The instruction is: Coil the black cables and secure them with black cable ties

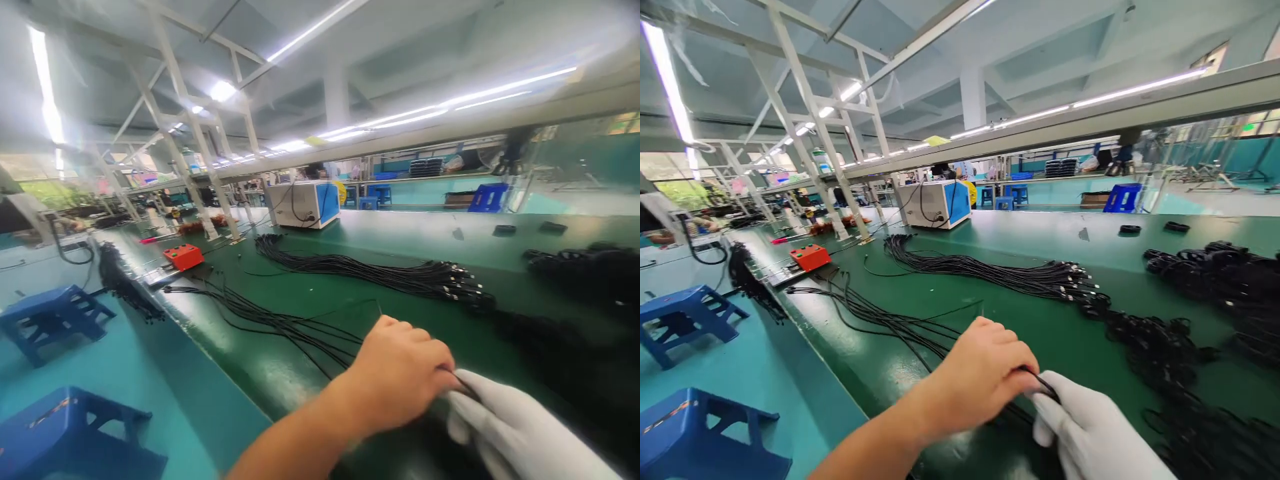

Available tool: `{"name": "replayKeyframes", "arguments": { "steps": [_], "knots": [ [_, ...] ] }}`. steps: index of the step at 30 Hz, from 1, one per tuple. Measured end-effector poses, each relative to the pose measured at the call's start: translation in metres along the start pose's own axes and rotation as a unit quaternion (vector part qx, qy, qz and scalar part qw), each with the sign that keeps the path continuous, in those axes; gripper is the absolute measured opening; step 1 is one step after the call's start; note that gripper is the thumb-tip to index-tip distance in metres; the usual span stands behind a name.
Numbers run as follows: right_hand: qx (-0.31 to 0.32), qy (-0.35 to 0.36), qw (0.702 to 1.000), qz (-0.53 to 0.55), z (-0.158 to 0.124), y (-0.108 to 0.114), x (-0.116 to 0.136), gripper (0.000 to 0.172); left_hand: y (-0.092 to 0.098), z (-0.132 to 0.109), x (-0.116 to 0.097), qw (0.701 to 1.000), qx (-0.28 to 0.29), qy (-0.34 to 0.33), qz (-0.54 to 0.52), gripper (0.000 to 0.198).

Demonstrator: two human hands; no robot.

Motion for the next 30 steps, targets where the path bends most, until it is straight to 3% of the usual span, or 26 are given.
{"name": "replayKeyframes", "arguments": {
  "steps": [3, 6, 8, 11, 15, 19, 23, 27, 30],
  "knots": [
    [0.086, 0.015, 0.97, 0.227, -0.01, -0.025, 0.028, 0.033, 0.004, 0.009, 0.003, 0.997, 0.053, 0.008, -0.051, 0.015],
    [0.217, 0.072, 0.875, 0.426, -0.016, -0.035, 0.049, 0.052, 0.003, 0.019, 0.005, 0.985, 0.103, -0.007, -0.136, 0.017],
    [0.282, 0.074, 0.83, 0.476, -0.019, -0.034, 0.049, 0.066, 0.002, 0.025, 0.006, 0.978, 0.126, -0.019, -0.165, 0.015],
    [0.315, 0.063, 0.803, 0.503, -0.017, -0.03, 0.041, 0.076, 0.0, 0.033, 0.005, 0.974, 0.141, -0.038, -0.173, 0.014],
    [0.347, 0.078, 0.778, 0.518, -0.01, -0.034, 0.032, 0.051, -0.008, 0.039, 0.001, 0.968, 0.153, -0.042, -0.194, 0.016],
    [0.328, 0.1, 0.769, 0.539, -0.005, -0.034, 0.026, 0.046, -0.024, 0.041, 0.004, 0.972, 0.103, -0.003, -0.212, 0.018],
    [0.243, 0.16, 0.772, 0.565, -0.012, -0.005, 0.028, 0.05, -0.048, 0.033, 0.021, 0.97, 0.096, 0.048, -0.218, 0.027],
    [0.121, 0.198, 0.762, 0.605, -0.02, 0.041, 0.03, 0.037, -0.051, 0.018, 0.058, 0.992, 0.021, 0.12, -0.038, 0.029],
    [0.096, 0.235, 0.725, 0.641, -0.024, 0.064, 0.038, 0.027, -0.061, 0.002, 0.062, 0.996, 0.002, 0.066, 0.067, 0.027]
  ]
}}
Point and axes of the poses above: each hand's wrist, its own z-axis towards the middle knuckle, its own y-axis out of the back of the hand, x = y × z, the point moved 5 cm from there along z, towards the middle knuckle, and after that the axes turned 10 degrees about -z, right-handed, at the moved point
